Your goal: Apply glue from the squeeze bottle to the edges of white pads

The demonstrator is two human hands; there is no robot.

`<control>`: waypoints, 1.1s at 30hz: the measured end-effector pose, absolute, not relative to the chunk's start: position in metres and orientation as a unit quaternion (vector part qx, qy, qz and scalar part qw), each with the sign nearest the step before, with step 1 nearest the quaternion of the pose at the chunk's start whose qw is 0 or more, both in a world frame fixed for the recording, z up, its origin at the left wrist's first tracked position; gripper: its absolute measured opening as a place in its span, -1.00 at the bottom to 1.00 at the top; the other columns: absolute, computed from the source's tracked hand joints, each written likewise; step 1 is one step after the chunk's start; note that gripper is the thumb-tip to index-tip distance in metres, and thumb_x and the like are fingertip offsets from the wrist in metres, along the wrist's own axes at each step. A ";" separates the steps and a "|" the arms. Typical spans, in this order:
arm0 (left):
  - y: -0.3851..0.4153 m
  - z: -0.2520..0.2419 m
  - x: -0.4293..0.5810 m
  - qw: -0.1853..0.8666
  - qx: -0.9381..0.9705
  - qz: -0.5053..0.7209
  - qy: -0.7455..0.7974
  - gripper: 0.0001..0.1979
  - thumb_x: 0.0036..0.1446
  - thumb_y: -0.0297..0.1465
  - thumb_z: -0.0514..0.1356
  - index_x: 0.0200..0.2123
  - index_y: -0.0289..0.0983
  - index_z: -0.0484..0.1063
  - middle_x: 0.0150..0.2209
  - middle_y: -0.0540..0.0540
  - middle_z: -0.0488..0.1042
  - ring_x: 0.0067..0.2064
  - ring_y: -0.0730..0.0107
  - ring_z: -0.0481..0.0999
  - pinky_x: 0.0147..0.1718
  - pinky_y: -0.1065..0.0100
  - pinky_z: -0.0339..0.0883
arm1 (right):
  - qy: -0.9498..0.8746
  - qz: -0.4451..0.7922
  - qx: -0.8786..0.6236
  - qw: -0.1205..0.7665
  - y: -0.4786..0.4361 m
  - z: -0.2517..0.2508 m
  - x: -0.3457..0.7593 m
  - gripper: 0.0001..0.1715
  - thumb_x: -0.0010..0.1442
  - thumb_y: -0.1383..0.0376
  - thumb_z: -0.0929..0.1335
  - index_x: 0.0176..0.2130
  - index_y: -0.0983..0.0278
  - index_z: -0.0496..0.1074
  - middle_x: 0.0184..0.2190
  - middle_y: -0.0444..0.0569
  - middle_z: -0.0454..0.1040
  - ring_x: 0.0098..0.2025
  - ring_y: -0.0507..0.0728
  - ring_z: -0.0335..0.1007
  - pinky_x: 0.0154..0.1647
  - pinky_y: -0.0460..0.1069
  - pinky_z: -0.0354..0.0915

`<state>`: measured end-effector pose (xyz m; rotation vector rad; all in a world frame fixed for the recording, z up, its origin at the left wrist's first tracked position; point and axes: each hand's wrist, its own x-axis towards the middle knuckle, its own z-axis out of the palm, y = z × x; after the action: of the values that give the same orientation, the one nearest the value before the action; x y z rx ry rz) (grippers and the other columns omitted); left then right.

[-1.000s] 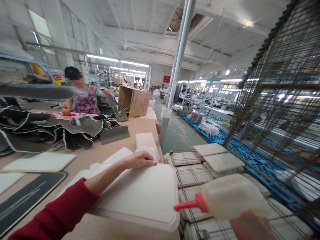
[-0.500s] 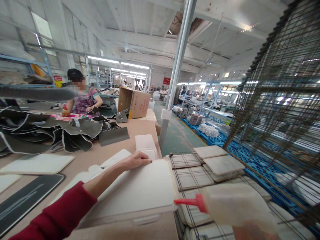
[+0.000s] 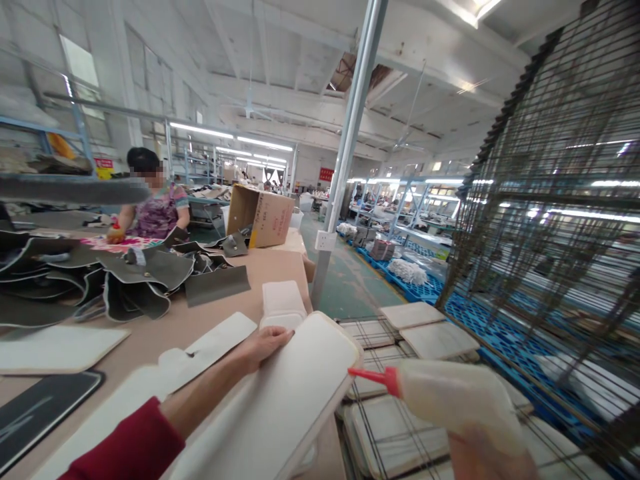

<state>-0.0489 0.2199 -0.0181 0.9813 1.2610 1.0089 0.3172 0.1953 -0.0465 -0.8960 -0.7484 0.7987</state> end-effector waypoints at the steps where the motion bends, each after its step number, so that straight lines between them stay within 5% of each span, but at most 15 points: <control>1: 0.220 -0.021 -0.049 0.597 0.410 0.436 0.534 -0.37 -0.45 0.12 0.34 -0.53 -0.29 0.26 -0.63 0.09 0.34 -0.60 0.56 0.24 -0.61 0.49 0.02 | -0.345 0.380 -0.400 0.759 0.198 -0.042 0.314 -0.47 -0.39 0.27 0.60 -0.36 0.31 0.44 -0.44 0.02 0.46 -0.41 0.15 0.40 -0.40 -0.01 0.42; 10: 0.212 -0.035 -0.053 0.668 0.334 0.439 0.499 -0.43 -0.45 0.02 0.41 -0.52 -0.30 0.33 -0.59 0.01 0.46 -0.58 0.48 0.37 -0.56 0.44 0.25 | -0.330 0.472 -0.342 0.742 0.220 -0.026 0.292 -0.44 -0.31 0.23 0.58 -0.27 0.25 0.42 -0.41 -0.04 0.49 -0.34 0.11 0.41 -0.25 -0.05 0.39; 13: 0.210 -0.040 -0.055 0.674 0.325 0.446 0.492 -0.44 -0.43 0.00 0.42 -0.49 -0.30 0.37 -0.56 -0.03 0.50 -0.55 0.42 0.42 -0.51 0.38 0.32 | -0.335 0.487 -0.335 0.734 0.224 -0.033 0.293 -0.29 -0.40 0.30 0.59 -0.18 0.24 0.42 -0.39 -0.02 0.50 -0.33 0.15 0.43 -0.30 -0.04 0.40; 22: 0.210 -0.052 -0.057 0.664 0.307 0.462 0.502 -0.42 -0.50 -0.02 0.44 -0.51 -0.30 0.34 -0.60 0.01 0.47 -0.58 0.47 0.39 -0.55 0.43 0.28 | -0.324 0.528 -0.316 0.718 0.220 -0.046 0.292 -0.21 -0.39 0.40 0.57 -0.09 0.23 0.42 -0.30 -0.03 0.52 -0.23 0.13 0.44 -0.18 -0.09 0.35; 33: 0.212 -0.046 -0.062 0.652 0.319 0.456 0.515 -0.48 -0.44 -0.05 0.43 -0.51 -0.30 0.35 -0.59 -0.01 0.47 -0.53 0.38 0.45 -0.53 0.40 0.29 | -0.334 0.537 -0.334 0.699 0.205 -0.045 0.281 -0.23 -0.38 0.38 0.57 -0.10 0.25 0.41 -0.36 -0.02 0.53 -0.32 0.15 0.45 -0.28 -0.07 0.38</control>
<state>-0.0619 0.2124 -0.0461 0.7239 1.1698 1.0356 0.2809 0.2048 -0.0448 -0.7454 -0.7433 1.1966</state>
